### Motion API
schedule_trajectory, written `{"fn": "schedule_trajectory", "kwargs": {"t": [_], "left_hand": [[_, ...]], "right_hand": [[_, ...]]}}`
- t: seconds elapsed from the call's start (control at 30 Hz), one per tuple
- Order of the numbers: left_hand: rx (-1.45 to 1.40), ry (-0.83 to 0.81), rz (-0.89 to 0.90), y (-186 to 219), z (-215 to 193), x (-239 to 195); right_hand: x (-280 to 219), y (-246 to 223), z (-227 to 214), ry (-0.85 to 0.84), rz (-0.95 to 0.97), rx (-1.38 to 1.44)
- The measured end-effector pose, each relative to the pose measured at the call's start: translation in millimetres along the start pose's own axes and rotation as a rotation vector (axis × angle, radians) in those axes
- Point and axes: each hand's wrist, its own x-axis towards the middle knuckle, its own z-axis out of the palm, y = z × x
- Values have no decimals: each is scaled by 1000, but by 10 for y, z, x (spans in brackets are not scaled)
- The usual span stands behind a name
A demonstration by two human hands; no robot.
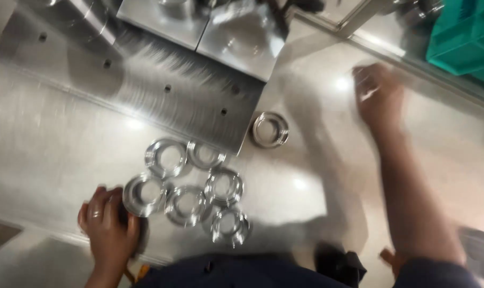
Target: Wiping metal rings with a cloth and measuring them using a dial gauge and alignment blocks on a fabrication floor.
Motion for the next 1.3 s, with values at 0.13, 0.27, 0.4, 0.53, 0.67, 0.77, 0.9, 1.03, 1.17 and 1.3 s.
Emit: {"fn": "schedule_trajectory", "kwargs": {"t": [0.13, 0.27, 0.4, 0.53, 0.67, 0.77, 0.9, 1.03, 1.17, 1.3], "left_hand": [[-42, -4, 30, 19, -72, -4], [-57, 6, 43, 40, -75, -76], [-62, 33, 44, 26, -90, -27], [-85, 27, 55, 19, -84, -47], [-79, 30, 69, 3, -100, -68], [-77, 28, 70, 15, -76, -60], [-76, 35, 83, 13, -68, -44], [-88, 54, 97, 13, -72, 4], [-68, 59, 53, 48, -54, 10], [-26, 92, 69, -19, 4, 35]], "right_hand": [[-566, -1632, 214, -328, -261, 191], [-914, -2079, 359, -563, -279, 19], [-875, -2668, 40, -719, -193, 176], [-839, -3075, 51, -1178, -61, -16], [-631, -2970, 295, -1052, -92, 77], [-407, -2805, 384, -1126, -200, 55], [-468, -2438, 389, -1009, -341, 65], [-508, -1888, 17, -1051, -186, 108], [-779, -505, 155, -912, 100, 132], [-360, 532, 36, -725, 489, 13]]}}
